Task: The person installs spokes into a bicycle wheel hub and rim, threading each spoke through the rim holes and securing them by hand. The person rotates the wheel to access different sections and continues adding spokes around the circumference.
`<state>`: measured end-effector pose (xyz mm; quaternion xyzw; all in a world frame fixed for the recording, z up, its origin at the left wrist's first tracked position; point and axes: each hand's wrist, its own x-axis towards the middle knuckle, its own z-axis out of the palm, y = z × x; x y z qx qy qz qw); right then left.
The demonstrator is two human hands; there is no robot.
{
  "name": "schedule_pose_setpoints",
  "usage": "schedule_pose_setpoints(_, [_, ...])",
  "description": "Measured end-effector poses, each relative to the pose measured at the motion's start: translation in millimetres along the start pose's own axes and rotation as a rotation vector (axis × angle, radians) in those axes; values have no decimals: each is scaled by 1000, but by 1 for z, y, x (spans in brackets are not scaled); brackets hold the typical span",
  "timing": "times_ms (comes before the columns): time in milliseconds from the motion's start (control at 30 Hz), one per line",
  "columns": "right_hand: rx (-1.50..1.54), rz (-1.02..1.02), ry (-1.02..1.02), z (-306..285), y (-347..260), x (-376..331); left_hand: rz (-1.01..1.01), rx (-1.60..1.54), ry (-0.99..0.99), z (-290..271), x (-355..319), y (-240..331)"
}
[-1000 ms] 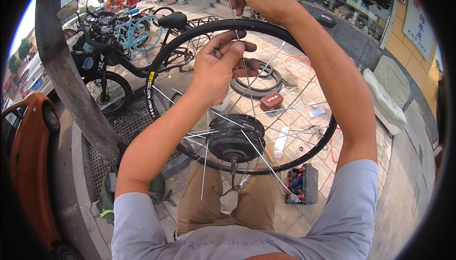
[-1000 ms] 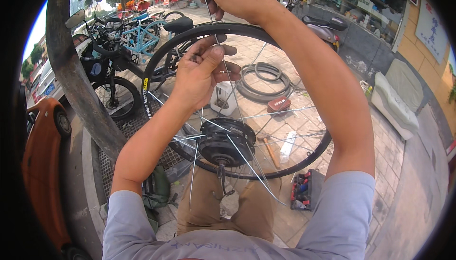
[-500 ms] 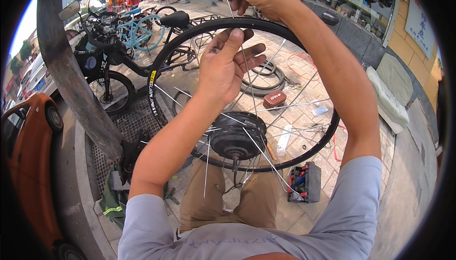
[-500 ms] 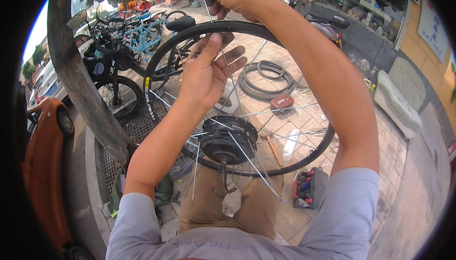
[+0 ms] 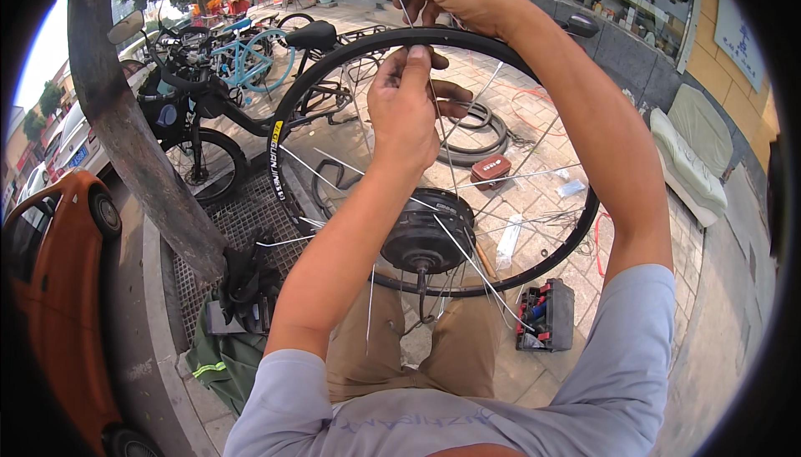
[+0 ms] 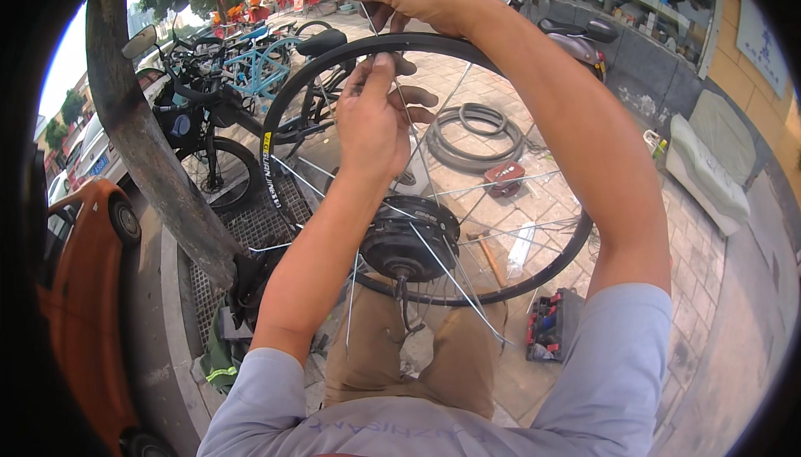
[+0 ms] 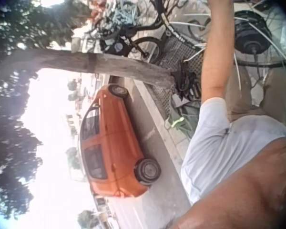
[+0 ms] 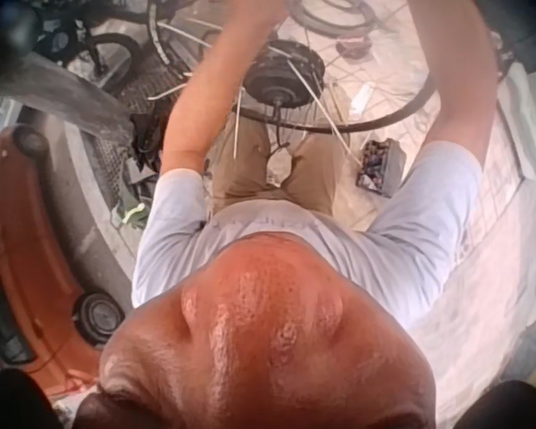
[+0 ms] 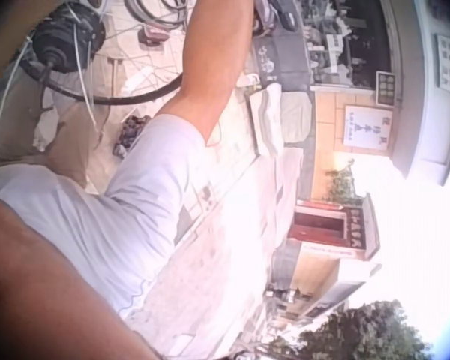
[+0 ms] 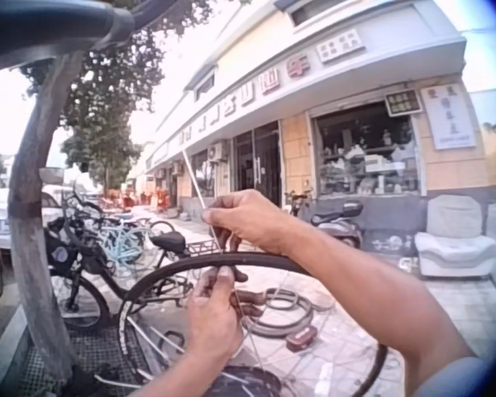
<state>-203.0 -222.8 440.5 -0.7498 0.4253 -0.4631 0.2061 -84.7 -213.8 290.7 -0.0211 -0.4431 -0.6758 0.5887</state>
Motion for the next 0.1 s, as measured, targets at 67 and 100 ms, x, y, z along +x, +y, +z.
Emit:
schedule_pose_setpoints(67, [-25,19,5,-1,3,1,-21,-51,-25,-2,0,-1])
schedule_pose_setpoints(100, [-37,28,7,-1,3,2,-22,-50,-26,-2,0,-1])
